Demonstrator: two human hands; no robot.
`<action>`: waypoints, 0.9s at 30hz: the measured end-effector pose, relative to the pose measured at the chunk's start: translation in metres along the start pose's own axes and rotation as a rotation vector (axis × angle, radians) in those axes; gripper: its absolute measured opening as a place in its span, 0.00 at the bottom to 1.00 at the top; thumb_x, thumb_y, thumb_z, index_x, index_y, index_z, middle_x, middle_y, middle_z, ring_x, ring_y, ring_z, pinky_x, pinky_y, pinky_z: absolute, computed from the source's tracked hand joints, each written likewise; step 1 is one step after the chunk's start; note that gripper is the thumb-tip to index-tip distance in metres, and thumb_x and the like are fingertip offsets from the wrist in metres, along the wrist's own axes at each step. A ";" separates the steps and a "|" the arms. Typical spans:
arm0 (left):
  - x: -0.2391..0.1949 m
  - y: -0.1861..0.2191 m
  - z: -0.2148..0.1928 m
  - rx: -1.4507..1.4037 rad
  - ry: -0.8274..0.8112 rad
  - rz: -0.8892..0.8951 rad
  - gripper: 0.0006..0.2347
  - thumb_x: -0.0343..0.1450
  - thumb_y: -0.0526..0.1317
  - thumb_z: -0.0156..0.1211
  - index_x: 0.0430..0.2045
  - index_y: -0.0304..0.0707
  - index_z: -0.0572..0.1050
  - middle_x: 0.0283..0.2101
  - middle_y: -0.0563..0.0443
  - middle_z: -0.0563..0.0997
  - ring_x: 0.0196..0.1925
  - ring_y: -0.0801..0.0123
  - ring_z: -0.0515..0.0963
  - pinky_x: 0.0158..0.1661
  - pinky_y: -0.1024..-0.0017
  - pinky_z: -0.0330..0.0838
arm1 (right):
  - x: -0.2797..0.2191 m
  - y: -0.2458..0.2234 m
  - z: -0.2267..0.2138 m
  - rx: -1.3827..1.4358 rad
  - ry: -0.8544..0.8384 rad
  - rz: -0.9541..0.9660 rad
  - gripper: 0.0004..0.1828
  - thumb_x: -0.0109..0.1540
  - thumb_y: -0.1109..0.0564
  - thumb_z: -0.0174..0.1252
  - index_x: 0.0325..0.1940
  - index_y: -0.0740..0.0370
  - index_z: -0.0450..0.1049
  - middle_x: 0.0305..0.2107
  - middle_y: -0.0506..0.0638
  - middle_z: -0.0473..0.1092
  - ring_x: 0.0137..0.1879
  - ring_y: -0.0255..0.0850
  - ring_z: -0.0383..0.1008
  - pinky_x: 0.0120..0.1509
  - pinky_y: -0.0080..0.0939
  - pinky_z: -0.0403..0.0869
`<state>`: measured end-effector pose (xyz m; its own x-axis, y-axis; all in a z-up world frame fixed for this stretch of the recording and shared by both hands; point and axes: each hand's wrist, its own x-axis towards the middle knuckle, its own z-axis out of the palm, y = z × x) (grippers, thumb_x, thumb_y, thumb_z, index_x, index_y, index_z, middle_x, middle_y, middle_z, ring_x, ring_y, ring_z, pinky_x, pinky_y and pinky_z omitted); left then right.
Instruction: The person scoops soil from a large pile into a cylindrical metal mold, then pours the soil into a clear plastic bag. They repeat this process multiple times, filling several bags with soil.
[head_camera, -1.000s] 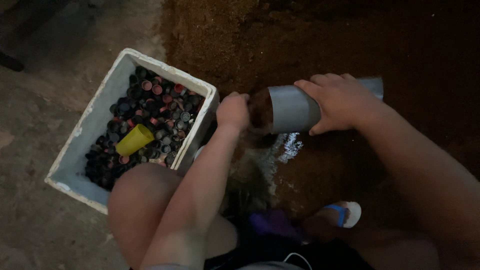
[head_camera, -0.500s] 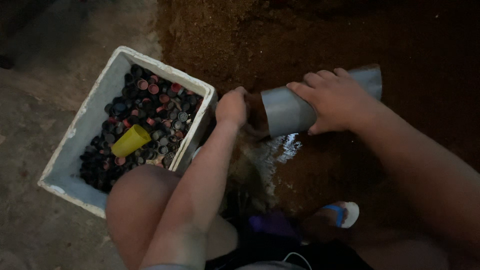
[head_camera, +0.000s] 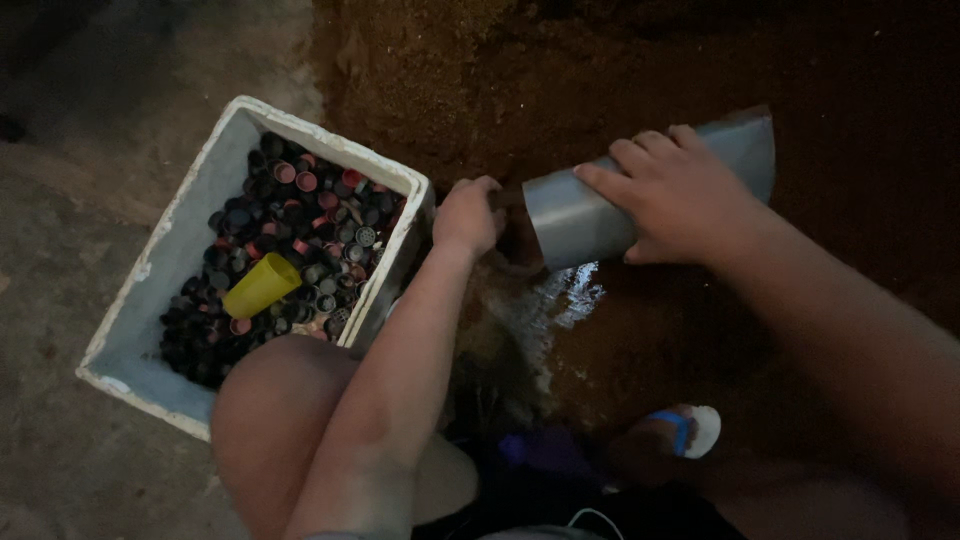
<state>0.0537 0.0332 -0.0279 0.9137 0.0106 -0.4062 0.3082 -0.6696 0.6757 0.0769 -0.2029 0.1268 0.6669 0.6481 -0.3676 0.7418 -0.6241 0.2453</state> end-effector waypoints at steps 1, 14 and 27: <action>-0.003 0.002 -0.003 0.001 0.000 0.002 0.17 0.76 0.41 0.56 0.61 0.40 0.70 0.60 0.35 0.71 0.63 0.48 0.74 0.58 0.50 0.75 | -0.002 -0.001 -0.002 0.000 0.001 0.002 0.62 0.44 0.36 0.78 0.77 0.37 0.54 0.61 0.55 0.67 0.71 0.56 0.67 0.75 0.65 0.61; -0.027 0.047 0.002 0.143 0.031 0.307 0.22 0.75 0.39 0.49 0.67 0.32 0.64 0.68 0.37 0.70 0.76 0.46 0.59 0.73 0.36 0.34 | -0.014 0.012 0.005 0.170 -0.007 0.103 0.64 0.42 0.33 0.78 0.77 0.43 0.56 0.61 0.56 0.67 0.74 0.56 0.64 0.77 0.62 0.59; -0.029 0.081 0.051 0.105 -0.042 0.276 0.15 0.74 0.37 0.51 0.55 0.33 0.75 0.44 0.36 0.81 0.50 0.47 0.82 0.50 0.54 0.80 | -0.048 -0.042 0.168 1.247 0.372 0.418 0.68 0.49 0.57 0.75 0.80 0.68 0.37 0.70 0.73 0.53 0.77 0.70 0.52 0.79 0.74 0.53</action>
<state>0.0386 -0.0590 0.0070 0.9468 -0.2114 -0.2427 0.0191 -0.7159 0.6979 0.0025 -0.2811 -0.0168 0.9501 0.2697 -0.1570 0.0583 -0.6476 -0.7597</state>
